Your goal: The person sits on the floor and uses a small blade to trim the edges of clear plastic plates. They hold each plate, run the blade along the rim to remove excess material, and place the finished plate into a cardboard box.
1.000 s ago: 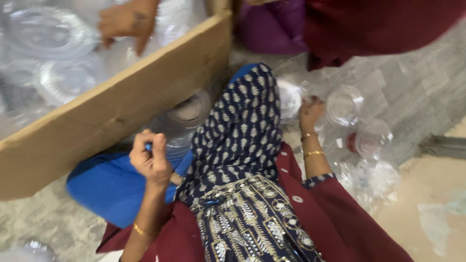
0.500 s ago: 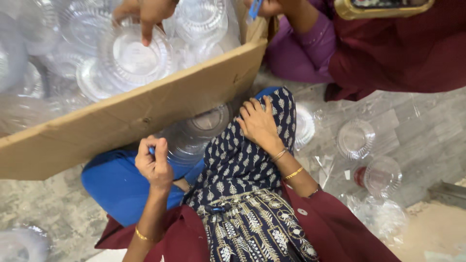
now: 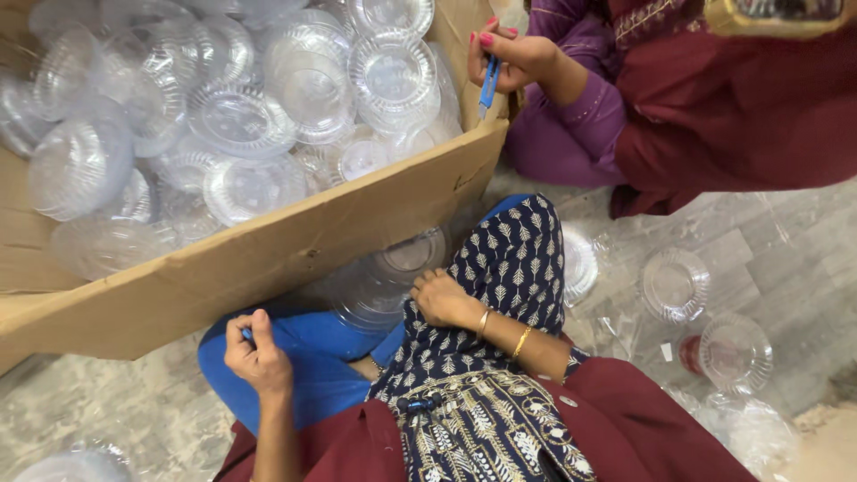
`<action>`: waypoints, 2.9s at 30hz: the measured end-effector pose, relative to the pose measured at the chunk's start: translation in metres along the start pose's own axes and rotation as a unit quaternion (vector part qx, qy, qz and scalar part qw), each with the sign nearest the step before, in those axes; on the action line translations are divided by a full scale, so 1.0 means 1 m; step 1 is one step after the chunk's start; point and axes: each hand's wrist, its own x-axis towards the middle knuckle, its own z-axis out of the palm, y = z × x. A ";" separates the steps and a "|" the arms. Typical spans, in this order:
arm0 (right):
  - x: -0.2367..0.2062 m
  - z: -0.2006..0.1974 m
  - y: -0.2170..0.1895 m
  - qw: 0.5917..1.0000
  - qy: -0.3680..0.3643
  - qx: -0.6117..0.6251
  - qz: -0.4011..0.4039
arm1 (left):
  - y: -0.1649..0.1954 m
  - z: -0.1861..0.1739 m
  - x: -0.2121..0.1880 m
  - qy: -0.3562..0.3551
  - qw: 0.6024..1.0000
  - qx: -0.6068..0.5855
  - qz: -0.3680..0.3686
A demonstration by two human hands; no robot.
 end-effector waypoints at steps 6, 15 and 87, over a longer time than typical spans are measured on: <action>0.005 -0.002 0.001 0.997 0.046 0.063 0.015 | -0.024 0.003 0.005 -0.073 0.980 -0.090 -0.161; 0.021 -0.043 0.003 0.993 0.064 0.027 0.101 | -0.013 0.029 0.016 -0.089 0.916 -0.279 -0.276; -0.105 -0.199 0.023 0.651 0.295 0.700 0.011 | 0.187 0.082 -0.008 -0.234 0.948 -0.158 0.146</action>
